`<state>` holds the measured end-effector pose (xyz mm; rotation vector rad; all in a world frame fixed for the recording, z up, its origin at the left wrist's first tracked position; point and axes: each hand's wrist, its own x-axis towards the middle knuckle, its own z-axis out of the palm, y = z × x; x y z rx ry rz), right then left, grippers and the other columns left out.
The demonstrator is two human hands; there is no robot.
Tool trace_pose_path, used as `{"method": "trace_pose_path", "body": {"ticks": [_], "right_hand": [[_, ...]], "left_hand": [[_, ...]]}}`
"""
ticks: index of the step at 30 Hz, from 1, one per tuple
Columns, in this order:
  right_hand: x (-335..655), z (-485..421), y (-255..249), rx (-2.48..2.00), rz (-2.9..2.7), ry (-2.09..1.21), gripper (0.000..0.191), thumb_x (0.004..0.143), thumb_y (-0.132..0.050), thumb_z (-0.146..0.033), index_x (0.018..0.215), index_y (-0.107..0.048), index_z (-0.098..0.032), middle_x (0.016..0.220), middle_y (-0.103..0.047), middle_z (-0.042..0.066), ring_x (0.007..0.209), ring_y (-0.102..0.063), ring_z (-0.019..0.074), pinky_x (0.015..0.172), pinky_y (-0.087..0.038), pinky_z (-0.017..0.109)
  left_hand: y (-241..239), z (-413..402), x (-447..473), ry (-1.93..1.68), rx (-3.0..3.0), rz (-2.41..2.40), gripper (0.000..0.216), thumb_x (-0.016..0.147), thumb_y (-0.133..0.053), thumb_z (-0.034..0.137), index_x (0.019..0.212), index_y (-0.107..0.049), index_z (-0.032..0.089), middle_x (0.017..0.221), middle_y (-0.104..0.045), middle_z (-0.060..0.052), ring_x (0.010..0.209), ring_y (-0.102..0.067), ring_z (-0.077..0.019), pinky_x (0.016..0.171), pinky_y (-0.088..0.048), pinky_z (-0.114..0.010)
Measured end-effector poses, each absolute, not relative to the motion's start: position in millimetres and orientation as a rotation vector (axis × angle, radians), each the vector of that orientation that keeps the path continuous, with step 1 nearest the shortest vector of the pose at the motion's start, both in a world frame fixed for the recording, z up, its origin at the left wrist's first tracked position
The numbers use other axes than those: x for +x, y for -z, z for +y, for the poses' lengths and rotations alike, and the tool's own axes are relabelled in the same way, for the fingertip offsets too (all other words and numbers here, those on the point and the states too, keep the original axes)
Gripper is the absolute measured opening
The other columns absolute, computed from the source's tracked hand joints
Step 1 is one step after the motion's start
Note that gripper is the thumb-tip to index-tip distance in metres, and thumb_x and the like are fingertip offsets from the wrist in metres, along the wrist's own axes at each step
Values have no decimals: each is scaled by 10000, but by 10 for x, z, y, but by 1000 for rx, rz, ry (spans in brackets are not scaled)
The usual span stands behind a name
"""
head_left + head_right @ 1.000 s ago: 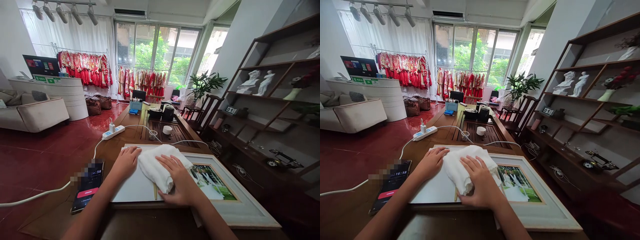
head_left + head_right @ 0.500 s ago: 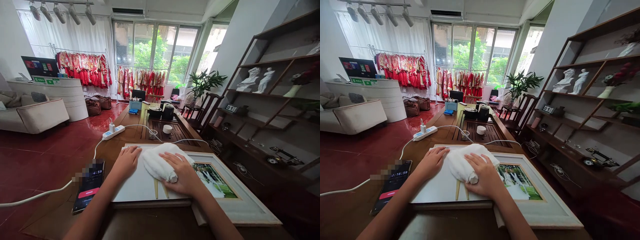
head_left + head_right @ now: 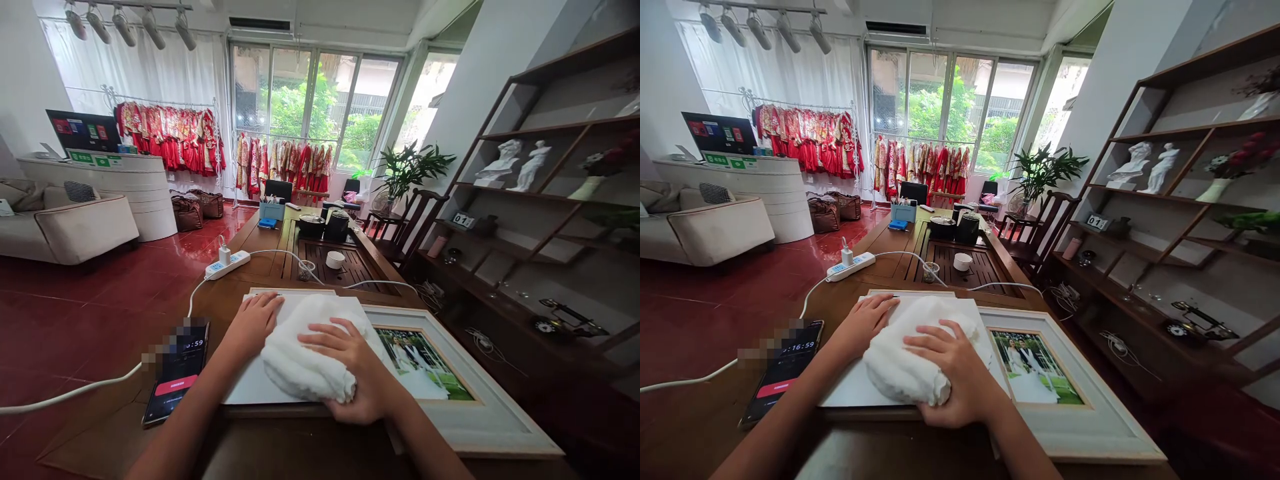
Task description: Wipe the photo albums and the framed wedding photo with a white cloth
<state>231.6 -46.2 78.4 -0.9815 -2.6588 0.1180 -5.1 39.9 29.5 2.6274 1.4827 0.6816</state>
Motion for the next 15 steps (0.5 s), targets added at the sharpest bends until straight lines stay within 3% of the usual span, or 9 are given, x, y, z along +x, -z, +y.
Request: {"method": "trace_pose_path", "body": {"ticks": [4,15], "right_hand": [[2331,-443,-790,-996,-2672,-138,675,599,-580,-317,1271,-537,-265,1368,-547,33,1295,-442,293,1102,-198,468],[2644,-273,-636,-1448,-2285,237,584,767,-581,-398,1311,-506,-200,1306,-589,100,1220,-507,304,1027,-301,509]], "left_hand": [[-294,401,-52,-694,2614,1467,380,978,-344,258,1321,-506,274,1427,-481,-27,1321,-405,-205,1089,-306,-398],[-317,376,-39,-710,2578,1477,385,980,-325,265,1315,-514,285,1419,-488,-19,1312,-415,-216,1097,-293,-426]]}}
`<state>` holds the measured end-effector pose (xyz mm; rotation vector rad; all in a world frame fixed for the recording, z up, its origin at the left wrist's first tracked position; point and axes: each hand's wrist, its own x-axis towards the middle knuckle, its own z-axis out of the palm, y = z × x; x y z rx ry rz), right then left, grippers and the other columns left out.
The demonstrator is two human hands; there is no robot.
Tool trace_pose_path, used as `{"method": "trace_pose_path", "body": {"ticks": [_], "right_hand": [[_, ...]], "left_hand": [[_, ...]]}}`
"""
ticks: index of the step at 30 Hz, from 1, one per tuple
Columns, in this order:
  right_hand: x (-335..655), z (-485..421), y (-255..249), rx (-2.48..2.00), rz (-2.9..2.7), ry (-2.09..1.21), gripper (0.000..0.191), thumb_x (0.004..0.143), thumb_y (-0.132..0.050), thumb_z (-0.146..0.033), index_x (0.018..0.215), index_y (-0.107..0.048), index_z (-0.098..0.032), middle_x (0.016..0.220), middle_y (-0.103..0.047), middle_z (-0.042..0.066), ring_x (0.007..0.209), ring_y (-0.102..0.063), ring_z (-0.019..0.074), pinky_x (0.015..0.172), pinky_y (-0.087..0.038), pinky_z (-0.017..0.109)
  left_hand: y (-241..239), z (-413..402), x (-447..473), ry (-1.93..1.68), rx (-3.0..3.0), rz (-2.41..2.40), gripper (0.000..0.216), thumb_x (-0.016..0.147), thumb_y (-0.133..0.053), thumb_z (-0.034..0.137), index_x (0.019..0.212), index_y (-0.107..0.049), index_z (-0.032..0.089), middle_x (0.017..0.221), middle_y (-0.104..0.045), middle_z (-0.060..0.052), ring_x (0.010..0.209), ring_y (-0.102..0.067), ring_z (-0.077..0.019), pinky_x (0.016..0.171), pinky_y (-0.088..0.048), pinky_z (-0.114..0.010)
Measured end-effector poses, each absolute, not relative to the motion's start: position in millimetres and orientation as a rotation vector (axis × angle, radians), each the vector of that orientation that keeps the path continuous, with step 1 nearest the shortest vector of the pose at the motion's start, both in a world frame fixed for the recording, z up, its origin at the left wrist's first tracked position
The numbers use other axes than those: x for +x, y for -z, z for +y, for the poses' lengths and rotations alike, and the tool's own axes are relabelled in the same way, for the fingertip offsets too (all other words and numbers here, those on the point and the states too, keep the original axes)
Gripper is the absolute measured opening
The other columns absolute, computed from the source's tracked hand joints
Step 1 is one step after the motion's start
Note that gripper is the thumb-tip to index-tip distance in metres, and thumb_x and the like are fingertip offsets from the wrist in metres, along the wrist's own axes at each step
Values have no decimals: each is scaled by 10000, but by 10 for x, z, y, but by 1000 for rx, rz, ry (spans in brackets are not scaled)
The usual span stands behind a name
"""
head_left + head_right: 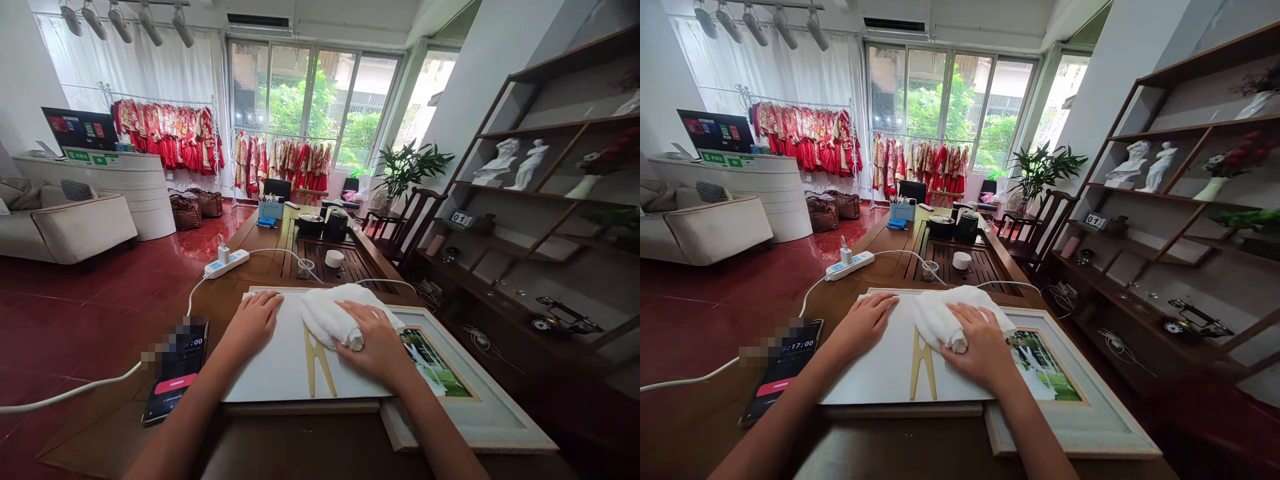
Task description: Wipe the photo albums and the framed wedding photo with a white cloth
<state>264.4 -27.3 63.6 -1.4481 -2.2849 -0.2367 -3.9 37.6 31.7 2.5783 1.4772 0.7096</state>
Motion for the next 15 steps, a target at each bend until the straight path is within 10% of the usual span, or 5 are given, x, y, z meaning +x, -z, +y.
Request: {"method": "trace_pose_path", "body": {"ticks": [15], "right_hand": [[2362,-440,-749,-1018,-2644,-67,643,693,-638,-477,1287,-504,-272,1362,-552,22,1294,-443,274,1093,-188,447]], "left_hand": [[-318,410,-56,-737,2631,1274,360,967,-379,205,1289,-535,250,1362,-541,-31,1270,-456,-197,1063,-347,-374]]}}
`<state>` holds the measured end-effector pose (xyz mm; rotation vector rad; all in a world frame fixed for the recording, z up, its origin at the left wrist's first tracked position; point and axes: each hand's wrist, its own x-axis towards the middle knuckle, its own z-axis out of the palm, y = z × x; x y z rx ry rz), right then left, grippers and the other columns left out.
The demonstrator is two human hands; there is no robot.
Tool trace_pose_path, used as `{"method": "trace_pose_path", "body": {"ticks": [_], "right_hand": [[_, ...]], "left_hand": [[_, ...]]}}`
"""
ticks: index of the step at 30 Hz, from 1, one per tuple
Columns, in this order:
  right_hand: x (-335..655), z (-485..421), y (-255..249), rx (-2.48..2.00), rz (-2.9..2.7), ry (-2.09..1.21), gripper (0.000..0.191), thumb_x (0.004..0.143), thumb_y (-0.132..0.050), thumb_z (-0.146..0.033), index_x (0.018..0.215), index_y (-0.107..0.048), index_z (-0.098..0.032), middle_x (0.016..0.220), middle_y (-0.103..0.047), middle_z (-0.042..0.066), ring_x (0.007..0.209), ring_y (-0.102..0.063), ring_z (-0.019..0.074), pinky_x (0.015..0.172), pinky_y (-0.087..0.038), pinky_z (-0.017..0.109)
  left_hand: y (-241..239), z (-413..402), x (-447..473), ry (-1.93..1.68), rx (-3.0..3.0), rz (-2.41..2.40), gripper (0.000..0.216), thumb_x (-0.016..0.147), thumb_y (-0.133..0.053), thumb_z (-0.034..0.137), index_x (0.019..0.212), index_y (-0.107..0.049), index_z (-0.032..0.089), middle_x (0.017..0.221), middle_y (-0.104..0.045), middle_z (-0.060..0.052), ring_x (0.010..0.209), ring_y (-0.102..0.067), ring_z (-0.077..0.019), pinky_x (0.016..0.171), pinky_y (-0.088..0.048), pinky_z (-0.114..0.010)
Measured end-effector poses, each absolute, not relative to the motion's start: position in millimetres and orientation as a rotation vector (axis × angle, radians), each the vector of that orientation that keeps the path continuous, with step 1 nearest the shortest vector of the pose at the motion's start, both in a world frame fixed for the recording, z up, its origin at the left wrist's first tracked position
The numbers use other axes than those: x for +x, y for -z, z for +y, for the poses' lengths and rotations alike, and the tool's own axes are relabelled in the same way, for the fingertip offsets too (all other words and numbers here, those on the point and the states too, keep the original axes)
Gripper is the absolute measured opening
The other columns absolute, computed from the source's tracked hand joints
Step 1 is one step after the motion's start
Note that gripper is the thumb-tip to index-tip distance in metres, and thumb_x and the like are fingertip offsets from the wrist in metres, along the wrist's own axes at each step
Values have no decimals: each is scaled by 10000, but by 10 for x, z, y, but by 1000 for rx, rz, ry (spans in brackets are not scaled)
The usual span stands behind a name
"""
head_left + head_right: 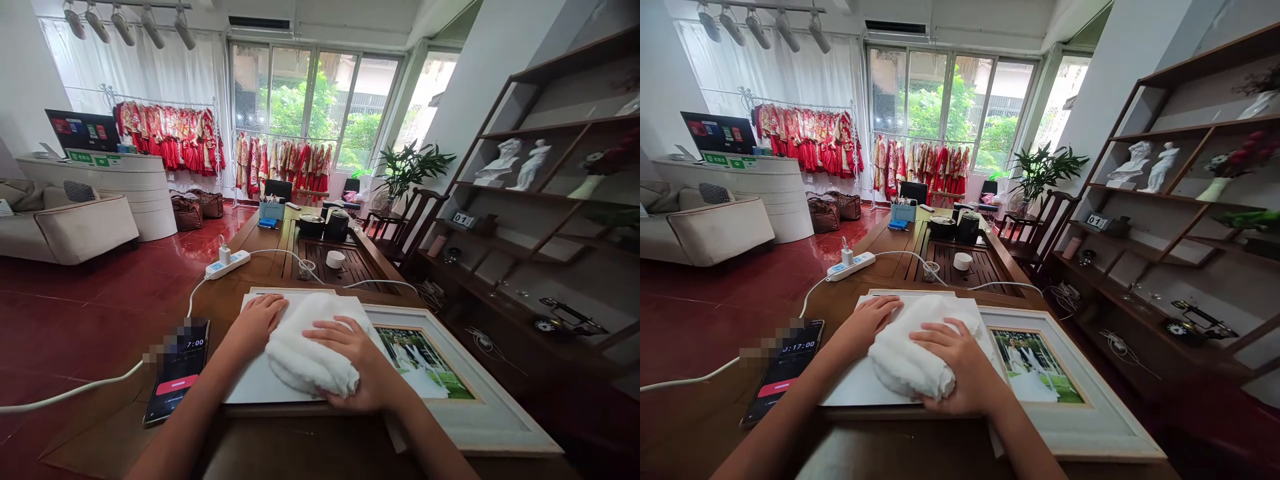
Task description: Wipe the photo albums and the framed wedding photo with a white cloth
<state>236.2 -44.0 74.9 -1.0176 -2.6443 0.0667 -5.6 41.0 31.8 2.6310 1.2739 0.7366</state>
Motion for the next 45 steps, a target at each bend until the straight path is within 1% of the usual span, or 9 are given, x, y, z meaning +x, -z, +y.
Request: {"method": "trace_pose_path", "body": {"ticks": [5,11,15,22,26,31,36,40,45], "right_hand": [[2485,-368,-695,-1252,-2483,49,690,722,-616,-465,1353,-452,-241,1384,-529,47,1291,-448,274,1075,-237,457],[2565,-317,-662,-1460,-2330,137,618,742,-595,-452,1308,-512,-220,1336,-572,72,1258,-478,294,1050,-261,499],[2502,-361,-657,-1368,-2378,75,657,709,-611,-452,1320,-495,-239,1364,-549,56,1282,-449,301,1070,-217,509],[2332,-497,-804,-975,-2669,-243,730,600,-664,-419,1304,-489,-332,1386,-526,-36,1319,-413,272,1129,-123,437],[2368,-463,-809,-1082,-2616,-224,708,620,-666,-441,1297,-509,-308,1382,-533,-4,1305,-431,277,1120,-165,450],[2498,-376,-722,-1385,-2422,-46,745,658,-651,-464,1353,-485,-251,1378,-536,63,1274,-463,306,1090,-238,512],[2580,-332,-664,-1564,-2221,140,646,709,-598,-424,1315,-532,-211,1332,-570,111,1236,-491,328,1059,-264,551],[2504,-383,-679,-1426,-2331,71,668,689,-614,-433,1318,-522,-226,1346,-560,103,1250,-477,335,1064,-247,548],[2313,-512,-771,-1090,-2588,-164,726,593,-656,-384,1300,-514,-293,1372,-543,22,1298,-437,300,1116,-177,486]], "left_hand": [[-318,399,-43,-760,2611,1289,353,967,-375,215,1268,-555,254,1358,-543,-28,1272,-455,-203,1068,-350,-391],[-328,381,-43,-760,2612,1301,362,962,-375,208,1277,-545,264,1358,-541,-15,1271,-456,-197,1078,-342,-398],[-321,395,-39,-741,2602,1323,369,957,-376,202,1277,-546,268,1373,-530,-20,1280,-447,-205,1075,-343,-410],[-326,426,-37,-678,2610,1306,376,943,-403,185,1284,-544,250,1390,-517,-33,1289,-442,-200,1077,-345,-400],[-352,404,-31,-676,2589,1304,388,945,-390,181,1293,-543,259,1396,-513,-28,1292,-440,-196,1079,-345,-400],[-357,382,-27,-725,2580,1309,392,948,-377,182,1288,-550,275,1383,-525,-19,1290,-442,-199,1084,-342,-408],[-369,360,-28,-733,2592,1296,385,952,-377,192,1289,-544,275,1378,-527,-20,1285,-447,-202,1078,-352,-412],[-371,356,-26,-737,2587,1306,385,946,-384,180,1281,-550,274,1368,-536,-22,1281,-454,-201,1072,-358,-405],[-338,404,-39,-717,2586,1307,363,957,-387,201,1268,-558,275,1374,-531,-25,1280,-455,-198,1080,-346,-402]]}}
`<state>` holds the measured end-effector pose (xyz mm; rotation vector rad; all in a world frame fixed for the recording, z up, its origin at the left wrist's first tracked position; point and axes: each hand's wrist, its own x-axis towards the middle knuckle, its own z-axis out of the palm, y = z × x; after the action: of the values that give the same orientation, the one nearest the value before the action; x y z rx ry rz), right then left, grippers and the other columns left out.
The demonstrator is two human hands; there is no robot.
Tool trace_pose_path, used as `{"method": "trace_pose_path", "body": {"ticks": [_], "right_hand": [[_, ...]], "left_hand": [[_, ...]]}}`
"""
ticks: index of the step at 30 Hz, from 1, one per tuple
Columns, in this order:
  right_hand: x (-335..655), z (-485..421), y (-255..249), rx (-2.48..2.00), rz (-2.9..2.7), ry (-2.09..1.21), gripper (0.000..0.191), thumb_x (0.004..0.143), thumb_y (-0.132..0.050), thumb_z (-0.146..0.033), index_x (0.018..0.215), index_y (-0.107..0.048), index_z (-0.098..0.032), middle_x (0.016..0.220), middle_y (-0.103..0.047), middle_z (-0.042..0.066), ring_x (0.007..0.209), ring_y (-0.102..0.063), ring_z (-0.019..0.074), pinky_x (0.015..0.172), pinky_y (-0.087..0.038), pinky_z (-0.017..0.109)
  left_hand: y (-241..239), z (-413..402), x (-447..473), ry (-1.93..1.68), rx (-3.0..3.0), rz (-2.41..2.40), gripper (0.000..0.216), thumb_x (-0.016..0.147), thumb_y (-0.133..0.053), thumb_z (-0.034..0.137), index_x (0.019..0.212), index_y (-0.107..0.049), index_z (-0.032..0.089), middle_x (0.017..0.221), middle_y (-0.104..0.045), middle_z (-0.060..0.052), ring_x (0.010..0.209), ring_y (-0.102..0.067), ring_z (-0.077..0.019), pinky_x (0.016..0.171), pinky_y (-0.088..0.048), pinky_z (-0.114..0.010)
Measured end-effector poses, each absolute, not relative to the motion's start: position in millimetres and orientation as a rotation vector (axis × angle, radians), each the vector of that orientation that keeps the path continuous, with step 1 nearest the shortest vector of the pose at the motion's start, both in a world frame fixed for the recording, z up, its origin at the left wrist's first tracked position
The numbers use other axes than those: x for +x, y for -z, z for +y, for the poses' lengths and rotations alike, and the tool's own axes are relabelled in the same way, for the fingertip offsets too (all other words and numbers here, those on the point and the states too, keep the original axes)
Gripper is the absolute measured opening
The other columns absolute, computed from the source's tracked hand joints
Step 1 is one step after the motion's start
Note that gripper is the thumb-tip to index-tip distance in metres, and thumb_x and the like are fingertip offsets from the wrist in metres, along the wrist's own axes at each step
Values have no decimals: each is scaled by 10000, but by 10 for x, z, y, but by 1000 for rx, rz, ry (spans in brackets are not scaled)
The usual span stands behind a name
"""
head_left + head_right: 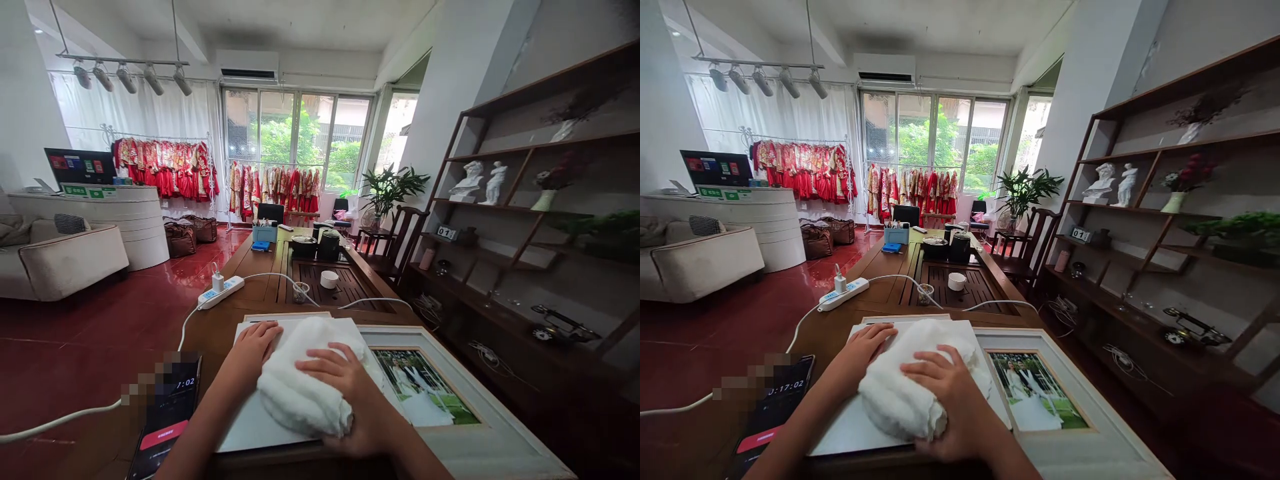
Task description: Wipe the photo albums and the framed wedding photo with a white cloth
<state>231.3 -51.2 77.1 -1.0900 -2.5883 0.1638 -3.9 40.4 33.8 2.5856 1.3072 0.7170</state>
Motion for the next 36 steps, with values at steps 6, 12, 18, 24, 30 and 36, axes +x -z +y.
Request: {"method": "trace_pose_path", "body": {"ticks": [6,12,18,24,30,36], "right_hand": [[2358,-474,-793,-1130,-2571,-193,720,602,-665,-414,1295,-523,-276,1363,-552,27,1286,-453,293,1109,-211,475],[2545,-353,-691,-1511,-2278,45,682,688,-624,-451,1319,-525,-214,1348,-558,103,1253,-478,323,1069,-257,536],[2464,-408,-708,-1378,-2369,14,701,672,-618,-430,1333,-506,-226,1366,-543,92,1265,-462,333,1077,-225,543],[2320,-532,-817,-996,-2637,-246,754,577,-648,-394,1308,-506,-280,1381,-535,24,1306,-422,315,1119,-155,482],[2378,-482,-792,-1119,-2524,-210,739,615,-649,-415,1323,-504,-265,1359,-555,45,1279,-458,305,1116,-195,478],[2623,-336,-680,-1520,-2248,73,677,698,-621,-450,1324,-521,-210,1328,-573,106,1238,-491,316,1067,-276,528]], "left_hand": [[-338,406,-39,-697,2582,1310,372,949,-394,194,1276,-553,269,1377,-526,-25,1280,-450,-199,1082,-344,-399],[-340,373,-35,-744,2594,1291,383,957,-363,195,1288,-538,277,1378,-526,-18,1283,-447,-194,1075,-350,-405],[-356,364,-31,-745,2583,1304,383,951,-371,190,1278,-551,274,1375,-528,-23,1287,-447,-197,1080,-345,-401],[-336,406,-39,-693,2591,1289,387,949,-390,192,1299,-536,271,1383,-522,-28,1280,-455,-190,1070,-355,-391],[-351,393,-26,-702,2566,1304,391,942,-390,182,1286,-550,279,1381,-521,-29,1262,-469,-199,1070,-356,-397],[-345,373,-49,-742,2581,1299,378,960,-355,212,1274,-552,285,1368,-532,-12,1267,-464,-199,1080,-349,-408]]}}
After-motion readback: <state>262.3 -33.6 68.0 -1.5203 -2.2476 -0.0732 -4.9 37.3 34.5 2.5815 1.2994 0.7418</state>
